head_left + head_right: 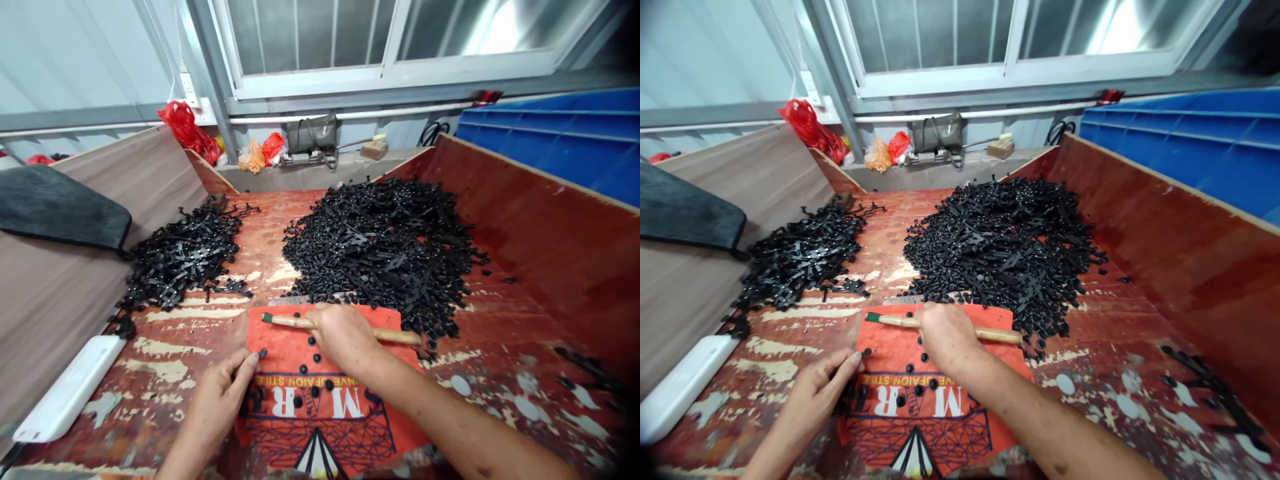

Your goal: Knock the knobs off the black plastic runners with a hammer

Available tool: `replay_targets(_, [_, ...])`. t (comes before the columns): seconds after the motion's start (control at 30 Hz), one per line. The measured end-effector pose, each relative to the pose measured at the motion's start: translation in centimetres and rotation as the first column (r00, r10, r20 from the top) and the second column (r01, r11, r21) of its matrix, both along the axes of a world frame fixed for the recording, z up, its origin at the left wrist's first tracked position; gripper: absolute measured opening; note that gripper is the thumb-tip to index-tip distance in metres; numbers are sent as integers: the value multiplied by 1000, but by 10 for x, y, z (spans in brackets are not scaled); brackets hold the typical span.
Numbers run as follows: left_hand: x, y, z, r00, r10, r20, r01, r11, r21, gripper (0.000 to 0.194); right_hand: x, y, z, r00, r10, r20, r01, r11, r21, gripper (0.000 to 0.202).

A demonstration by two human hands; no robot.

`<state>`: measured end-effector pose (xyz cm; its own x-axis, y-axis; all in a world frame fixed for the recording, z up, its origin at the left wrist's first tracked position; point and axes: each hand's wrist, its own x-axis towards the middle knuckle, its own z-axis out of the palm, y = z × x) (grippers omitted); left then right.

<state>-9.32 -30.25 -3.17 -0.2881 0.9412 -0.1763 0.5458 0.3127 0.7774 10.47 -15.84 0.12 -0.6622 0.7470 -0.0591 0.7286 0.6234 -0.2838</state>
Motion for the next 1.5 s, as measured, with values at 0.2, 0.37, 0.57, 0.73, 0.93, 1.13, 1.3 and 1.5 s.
replay_targets(0.2, [0,-41,-1,992,87,90,-88,996,5,44,-16,-5,2,994,39,101,-39,999,-3,25])
replay_targets(0.37, [-2,-55,1,981,182,72,-187,980,62,47,-33,-7,11,989,78,126,-73,996,-47,20])
replay_targets(0.57, [1,-61,-4,975,173,138,-177,984,23,52,-61,-6,16,984,134,113,-128,990,-58,17])
replay_targets(0.73, [5,-64,-7,944,220,246,-224,975,-15,53,-39,7,22,991,130,20,-129,991,-43,20])
replay_targets(0.93, [-5,-61,-16,939,211,272,-219,976,-3,54,2,5,16,987,158,-5,-158,986,-56,17])
replay_targets(1.13, [-18,-66,-19,903,366,226,-376,927,3,56,-5,-13,-6,990,142,-15,-142,990,5,22])
replay_targets(1.3, [-33,-58,-7,922,385,39,-387,919,76,50,-15,-13,-8,995,65,-76,-64,998,14,18])
replay_targets(1.5, [-10,-3,20,990,34,-140,-26,998,61,43,30,-17,5,985,-55,-165,44,997,-70,16])
